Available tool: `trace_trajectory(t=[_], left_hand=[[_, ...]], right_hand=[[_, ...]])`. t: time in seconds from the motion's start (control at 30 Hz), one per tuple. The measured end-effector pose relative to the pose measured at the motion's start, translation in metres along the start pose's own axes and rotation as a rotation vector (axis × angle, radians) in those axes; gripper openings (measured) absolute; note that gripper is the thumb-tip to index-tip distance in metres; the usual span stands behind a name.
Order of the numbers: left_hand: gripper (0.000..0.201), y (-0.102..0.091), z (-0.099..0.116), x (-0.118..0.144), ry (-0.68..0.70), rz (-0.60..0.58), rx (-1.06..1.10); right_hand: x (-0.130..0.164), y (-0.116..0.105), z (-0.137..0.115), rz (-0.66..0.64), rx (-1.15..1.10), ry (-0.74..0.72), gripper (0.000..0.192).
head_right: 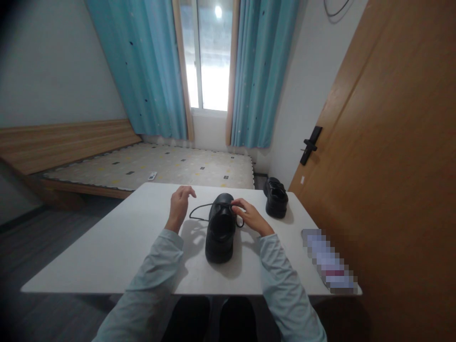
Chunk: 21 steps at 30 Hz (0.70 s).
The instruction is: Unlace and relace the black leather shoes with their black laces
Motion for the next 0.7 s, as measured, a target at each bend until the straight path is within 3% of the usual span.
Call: trace_trajectory(t=[0.13, 0.3, 0.5, 0.7], left_hand=[[0.026, 0.022, -0.003, 0.005, -0.022, -0.169, 0.019], [0.021, 0.05, -0.009, 0.02, -0.088, -0.391, 0.068], [0.021, 0.06, -0.01, 0.03, -0.107, -0.512, 0.088], [0.026, 0.069, 0.003, 0.04, 0.044, -0.655, 0.022]], right_hand=[[-0.005, -0.01, -0.002, 0.109, 0.035, -0.04, 0.038], [-0.008, -0.014, 0.008, 0.179, -0.007, 0.016, 0.034], [-0.011, -0.012, 0.018, 0.198, -0.042, 0.052, 0.028], [-0.013, -0.008, 0.023, 0.188, -0.141, 0.125, 0.032]])
Point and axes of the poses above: each hand's wrist, its own x-axis away from the middle knuckle, its own y-axis out of the palm, z = x × y, the point moved 10 cm from there along -x, towards the middle knuckle, and after that the axes turned 9 degrees about z, right-handed, at the moved point
